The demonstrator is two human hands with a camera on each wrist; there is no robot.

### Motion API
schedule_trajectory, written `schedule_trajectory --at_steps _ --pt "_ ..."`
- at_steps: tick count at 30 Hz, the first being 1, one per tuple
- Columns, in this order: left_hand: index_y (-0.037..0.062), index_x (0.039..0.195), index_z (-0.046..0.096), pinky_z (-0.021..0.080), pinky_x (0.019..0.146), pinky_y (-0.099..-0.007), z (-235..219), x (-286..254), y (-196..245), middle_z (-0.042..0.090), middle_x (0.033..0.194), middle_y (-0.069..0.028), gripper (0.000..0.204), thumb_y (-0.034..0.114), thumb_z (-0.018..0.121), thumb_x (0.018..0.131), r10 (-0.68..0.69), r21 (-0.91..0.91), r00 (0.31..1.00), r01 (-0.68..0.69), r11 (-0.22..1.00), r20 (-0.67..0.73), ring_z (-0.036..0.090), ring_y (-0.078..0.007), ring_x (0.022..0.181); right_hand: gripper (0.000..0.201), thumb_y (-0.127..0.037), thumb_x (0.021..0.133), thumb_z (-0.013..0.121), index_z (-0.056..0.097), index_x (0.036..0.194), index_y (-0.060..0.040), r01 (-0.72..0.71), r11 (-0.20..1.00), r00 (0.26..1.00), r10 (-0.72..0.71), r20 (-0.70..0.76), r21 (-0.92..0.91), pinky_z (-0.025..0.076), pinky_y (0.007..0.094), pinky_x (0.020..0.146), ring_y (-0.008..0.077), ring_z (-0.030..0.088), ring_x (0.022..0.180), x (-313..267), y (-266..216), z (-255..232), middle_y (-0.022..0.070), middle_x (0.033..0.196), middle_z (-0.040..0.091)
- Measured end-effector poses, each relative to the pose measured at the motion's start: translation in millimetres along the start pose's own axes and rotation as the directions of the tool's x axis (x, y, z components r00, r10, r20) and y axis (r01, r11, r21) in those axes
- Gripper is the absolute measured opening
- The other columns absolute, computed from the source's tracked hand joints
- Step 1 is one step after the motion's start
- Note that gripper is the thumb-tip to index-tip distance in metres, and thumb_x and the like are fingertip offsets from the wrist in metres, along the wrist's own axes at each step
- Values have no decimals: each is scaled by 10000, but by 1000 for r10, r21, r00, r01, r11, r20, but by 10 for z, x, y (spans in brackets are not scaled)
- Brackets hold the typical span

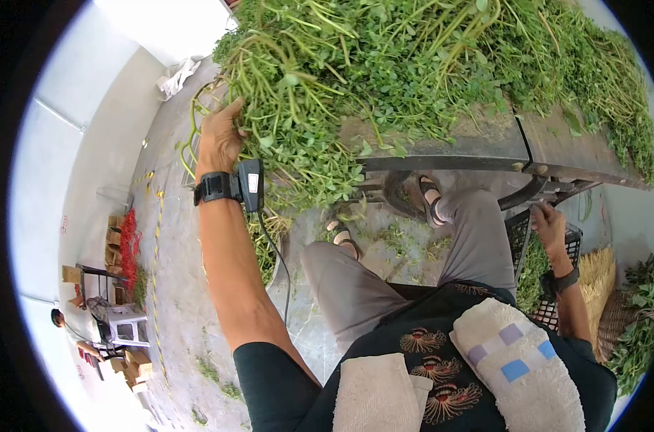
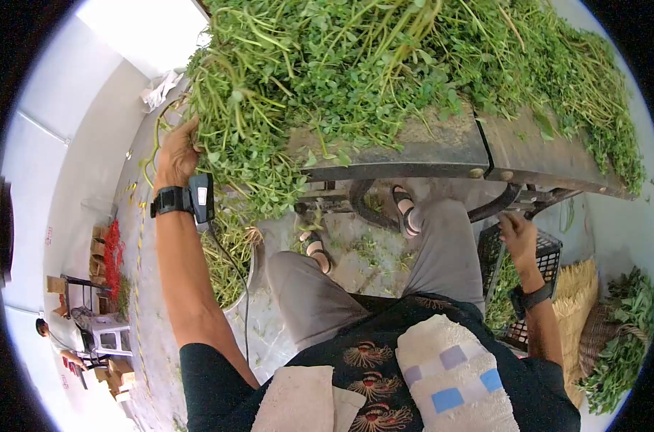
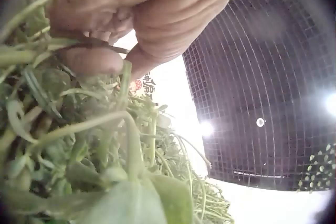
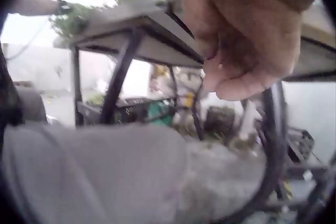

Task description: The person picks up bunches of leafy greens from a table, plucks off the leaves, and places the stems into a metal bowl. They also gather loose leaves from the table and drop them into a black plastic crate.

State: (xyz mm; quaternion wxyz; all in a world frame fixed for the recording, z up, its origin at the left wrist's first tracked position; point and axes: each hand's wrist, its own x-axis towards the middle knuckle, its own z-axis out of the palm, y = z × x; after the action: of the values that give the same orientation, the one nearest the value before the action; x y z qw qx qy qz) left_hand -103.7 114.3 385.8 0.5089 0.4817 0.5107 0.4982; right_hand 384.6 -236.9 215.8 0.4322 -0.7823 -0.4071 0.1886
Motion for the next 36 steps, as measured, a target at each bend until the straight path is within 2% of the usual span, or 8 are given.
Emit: schedule_trajectory --at_steps 6,13,18,21,23,26,32,36 --pt "29 988 532 370 436 -234 7 -369 -38 491 749 2 193 117 608 834 49 -179 998 -43 983 32 447 -92 595 130 -101 813 601 636 845 20 601 789 755 -613 234 126 414 263 504 133 545 550 16 -1958 603 93 648 582" --pt "35 1080 563 350 400 -208 -27 -360 -154 525 768 12 224 101 551 866 109 -259 991 -86 962 76 453 -76 567 170 -187 798 599 653 800 -26 845 412 348 -908 234 341 464 349 579 278 604 646 -130 -3543 1632 131 716 612" --pt "-7 1035 589 370 386 -210 -38 -446 -133 546 758 -16 210 111 555 865 99 -248 991 -74 966 93 483 -86 579 249 -296 767 651 676 809 -52 910 376 413 -852 321 -173 450 319 540 232 569 575 155 -3729 2458 101 681 613" --pt "-21 1032 592 408 425 -235 -122 -503 -128 566 779 -43 237 133 572 852 73 -152 991 -56 987 109 513 -104 604 291 -317 740 661 676 815 -37 845 505 534 -782 323 -173 449 332 531 219 570 550 390 -3657 2595 112 620 597" --pt "-35 1029 592 446 463 -262 -176 -444 -209 583 798 -65 268 154 588 840 71 -81 989 -61 995 127 539 -122 624 258 -262 750 650 673 812 -13 779 554 449 -819 357 292 431 306 496 166 564 535 516 -3574 2547 89 609 605" --pt "-95 994 582 492 670 -338 -153 -445 -222 640 836 -144 401 245 619 782 862 747 503 -546 379 -70 594 -219 617 195 -198 800 617 658 853 -15 164 828 566 -525 636 537 375 216 458 80 524 558 510 -3631 2314 27 716 615" --pt "-27 930 637 336 416 -218 153 -744 202 588 745 -53 348 306 595 837 242 200 965 -257 945 97 517 -104 536 176 -176 829 594 618 894 -14 -97 791 557 -460 692 605 327 212 435 70 434 506 434 -3701 2238 4 629 531" --pt "-34 860 627 195 347 -221 299 -641 222 451 568 20 365 330 605 843 68 28 987 -73 997 147 328 -55 396 153 -197 840 598 601 826 -45 -214 795 594 -355 722 567 212 235 385 59 286 410 441 -3735 2189 -54 501 361"
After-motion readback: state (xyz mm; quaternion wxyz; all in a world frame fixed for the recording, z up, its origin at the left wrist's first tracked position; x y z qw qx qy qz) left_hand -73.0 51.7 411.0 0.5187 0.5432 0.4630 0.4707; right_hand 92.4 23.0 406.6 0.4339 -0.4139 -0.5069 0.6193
